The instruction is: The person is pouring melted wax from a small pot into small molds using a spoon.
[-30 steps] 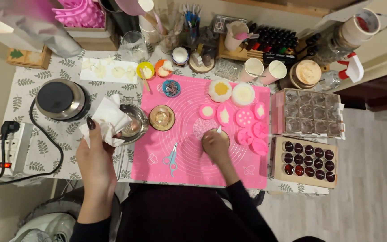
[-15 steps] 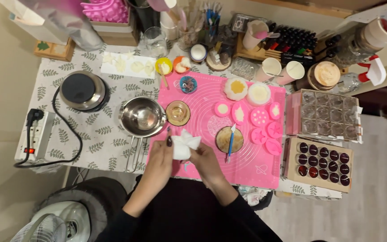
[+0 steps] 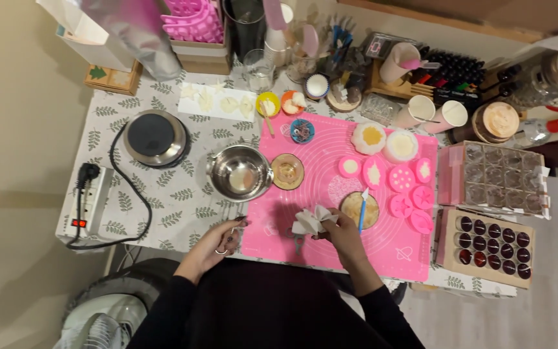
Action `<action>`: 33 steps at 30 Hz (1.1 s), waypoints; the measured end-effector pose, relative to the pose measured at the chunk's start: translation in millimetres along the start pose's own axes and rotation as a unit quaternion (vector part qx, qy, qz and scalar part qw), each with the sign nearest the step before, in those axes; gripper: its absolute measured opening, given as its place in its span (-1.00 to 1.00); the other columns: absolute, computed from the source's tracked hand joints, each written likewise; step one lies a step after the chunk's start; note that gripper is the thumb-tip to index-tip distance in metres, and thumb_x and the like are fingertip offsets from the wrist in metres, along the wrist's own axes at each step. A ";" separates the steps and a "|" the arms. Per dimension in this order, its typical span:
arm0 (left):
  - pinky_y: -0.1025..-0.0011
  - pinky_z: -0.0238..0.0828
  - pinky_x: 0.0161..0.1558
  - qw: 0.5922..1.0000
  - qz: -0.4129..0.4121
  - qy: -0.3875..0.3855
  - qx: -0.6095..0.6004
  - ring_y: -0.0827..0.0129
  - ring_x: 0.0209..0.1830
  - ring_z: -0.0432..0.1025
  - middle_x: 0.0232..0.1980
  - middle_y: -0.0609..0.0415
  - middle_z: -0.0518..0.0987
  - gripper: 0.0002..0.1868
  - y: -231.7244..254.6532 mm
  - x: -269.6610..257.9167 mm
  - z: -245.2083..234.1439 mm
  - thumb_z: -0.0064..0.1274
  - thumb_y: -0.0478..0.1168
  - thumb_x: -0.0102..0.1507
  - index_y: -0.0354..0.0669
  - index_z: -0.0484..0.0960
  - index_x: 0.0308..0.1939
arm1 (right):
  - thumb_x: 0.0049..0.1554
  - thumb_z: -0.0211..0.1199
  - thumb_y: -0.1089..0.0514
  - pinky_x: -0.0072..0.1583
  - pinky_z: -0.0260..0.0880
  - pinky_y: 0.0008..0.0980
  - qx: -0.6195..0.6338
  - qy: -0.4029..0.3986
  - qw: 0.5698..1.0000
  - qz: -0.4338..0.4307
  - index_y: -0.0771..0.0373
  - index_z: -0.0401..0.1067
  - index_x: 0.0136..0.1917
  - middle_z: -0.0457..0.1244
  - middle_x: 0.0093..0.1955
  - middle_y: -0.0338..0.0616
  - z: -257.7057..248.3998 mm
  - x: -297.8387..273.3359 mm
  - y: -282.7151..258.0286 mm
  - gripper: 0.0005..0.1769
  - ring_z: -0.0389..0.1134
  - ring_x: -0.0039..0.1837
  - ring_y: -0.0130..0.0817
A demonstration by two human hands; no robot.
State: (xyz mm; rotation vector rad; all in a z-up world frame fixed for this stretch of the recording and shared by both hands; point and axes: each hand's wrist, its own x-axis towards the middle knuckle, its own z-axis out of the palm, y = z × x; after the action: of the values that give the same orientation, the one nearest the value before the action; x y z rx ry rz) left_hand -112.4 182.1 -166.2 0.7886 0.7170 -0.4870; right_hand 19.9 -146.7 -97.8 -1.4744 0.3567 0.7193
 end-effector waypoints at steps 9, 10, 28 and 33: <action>0.48 -0.05 -0.71 0.983 0.042 0.071 0.162 0.55 -0.79 0.06 -0.67 0.26 0.20 -0.60 61.7 -60.3 28.8 -0.12 0.01 0.39 -0.14 0.44 -0.45 | 0.08 0.18 0.40 -0.07 0.43 -0.34 -0.363 0.089 0.833 -0.407 0.32 0.51 0.16 0.29 0.06 0.02 134.4 -25.1 -120.9 -0.64 0.40 0.05 -0.18; 0.48 -0.05 -0.71 0.983 0.043 0.068 0.163 0.55 -0.79 0.06 -0.67 0.26 0.20 -0.60 67.6 -67.1 28.4 -0.12 0.01 0.39 -0.14 0.44 -0.45 | 0.08 0.18 0.40 -0.07 0.43 -0.34 -0.363 0.092 0.833 -0.408 0.32 0.51 0.16 0.29 0.06 0.02 148.9 -20.8 -124.8 -0.64 0.40 0.05 -0.18; 0.43 0.26 -0.48 0.901 0.185 0.094 0.382 0.49 -0.63 0.31 -0.62 0.15 0.45 -0.58 108.4 -118.9 21.3 -0.08 -0.05 0.34 -0.27 0.50 -0.51 | 0.08 0.11 0.34 0.24 0.33 -0.20 -0.575 -0.073 0.635 -0.510 0.55 0.34 0.29 0.21 0.14 0.18 247.4 15.0 -131.5 -0.51 0.24 0.25 0.07; 0.38 0.23 -0.49 0.896 0.204 0.087 0.384 0.43 -0.64 0.30 -0.64 0.10 0.43 -0.61 118.9 -122.9 22.6 -0.07 -0.08 0.33 -0.30 0.51 -0.49 | 0.08 0.23 0.21 0.25 0.26 -0.09 -0.626 -0.152 0.609 -0.462 0.56 0.30 0.23 0.22 0.15 0.20 251.4 26.6 -136.2 -0.49 0.22 0.19 0.09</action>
State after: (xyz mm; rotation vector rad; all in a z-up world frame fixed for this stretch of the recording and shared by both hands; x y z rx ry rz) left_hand -109.8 254.1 -9.5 1.7076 0.4864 -0.3061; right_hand 74.3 111.8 14.7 -2.3921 -1.4399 0.2393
